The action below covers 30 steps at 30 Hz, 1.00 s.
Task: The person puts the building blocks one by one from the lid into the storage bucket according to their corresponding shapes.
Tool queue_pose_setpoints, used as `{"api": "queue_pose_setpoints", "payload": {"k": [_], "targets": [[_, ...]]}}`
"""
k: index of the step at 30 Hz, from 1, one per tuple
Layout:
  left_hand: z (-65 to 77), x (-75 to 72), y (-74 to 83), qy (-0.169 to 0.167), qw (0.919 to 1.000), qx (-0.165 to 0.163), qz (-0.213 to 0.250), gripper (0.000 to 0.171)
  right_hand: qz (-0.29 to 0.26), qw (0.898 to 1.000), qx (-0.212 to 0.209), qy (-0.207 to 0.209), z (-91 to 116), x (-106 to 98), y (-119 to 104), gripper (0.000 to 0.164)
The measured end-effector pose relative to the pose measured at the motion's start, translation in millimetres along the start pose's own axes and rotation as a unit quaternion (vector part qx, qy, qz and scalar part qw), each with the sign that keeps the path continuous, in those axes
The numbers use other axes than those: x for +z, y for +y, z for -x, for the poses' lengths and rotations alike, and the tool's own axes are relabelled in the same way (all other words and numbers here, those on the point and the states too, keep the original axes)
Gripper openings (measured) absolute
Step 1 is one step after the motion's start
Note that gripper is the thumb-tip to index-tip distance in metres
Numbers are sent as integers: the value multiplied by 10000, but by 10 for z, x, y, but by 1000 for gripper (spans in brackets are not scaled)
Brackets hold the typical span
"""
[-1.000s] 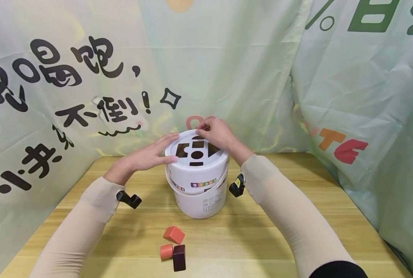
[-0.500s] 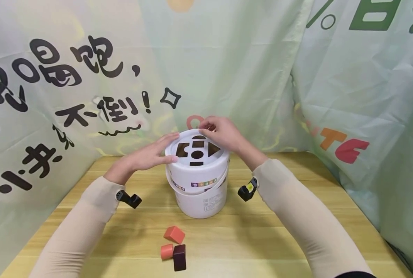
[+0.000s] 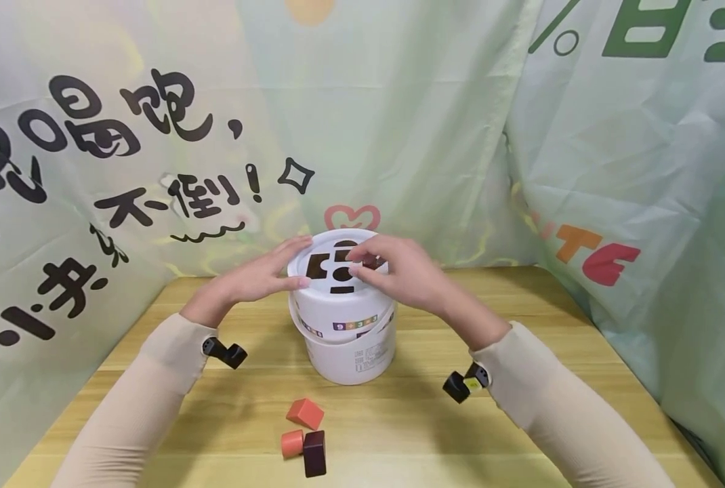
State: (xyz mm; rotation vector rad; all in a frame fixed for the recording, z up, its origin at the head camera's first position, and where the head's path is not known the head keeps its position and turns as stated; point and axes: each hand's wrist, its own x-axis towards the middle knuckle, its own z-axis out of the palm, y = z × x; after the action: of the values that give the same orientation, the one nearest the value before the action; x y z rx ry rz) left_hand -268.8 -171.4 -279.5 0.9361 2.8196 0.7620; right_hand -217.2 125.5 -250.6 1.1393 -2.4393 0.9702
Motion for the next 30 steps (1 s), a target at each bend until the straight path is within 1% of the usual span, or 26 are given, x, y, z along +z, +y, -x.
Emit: {"api": "queue_pose_setpoints", "payload": {"k": [7,9,12,15,19,23,28,30], "targets": [[13,15,-34,22,10000,68,-24,97,-43,9990,-449,55,268,91,-204,20],[8,14,-34,30,10000,82,-14,97,-73,9979,-637,106,346,138,-236,20],[-2,10,-32,58,9999,120,5,95,-193,9952,-953,130,466,242,-266,22],[-6,18,-35,54,9999,138,1,96,-321,9934,-1105,25,595,388,-273,24],[-4,27,-30,18,9999,165,-47,97,-420,9935,-1042,-156,757,594,-274,25],[3,19,-31,72,9998,181,-88,96,-456,9940,-913,-405,859,783,-262,27],[9,1,-19,70,9998,153,-88,97,-342,9930,-853,-747,977,1008,-231,32],[12,-1,-13,45,9999,127,-82,98,-291,9926,-748,-906,1030,1086,-224,35]]}}
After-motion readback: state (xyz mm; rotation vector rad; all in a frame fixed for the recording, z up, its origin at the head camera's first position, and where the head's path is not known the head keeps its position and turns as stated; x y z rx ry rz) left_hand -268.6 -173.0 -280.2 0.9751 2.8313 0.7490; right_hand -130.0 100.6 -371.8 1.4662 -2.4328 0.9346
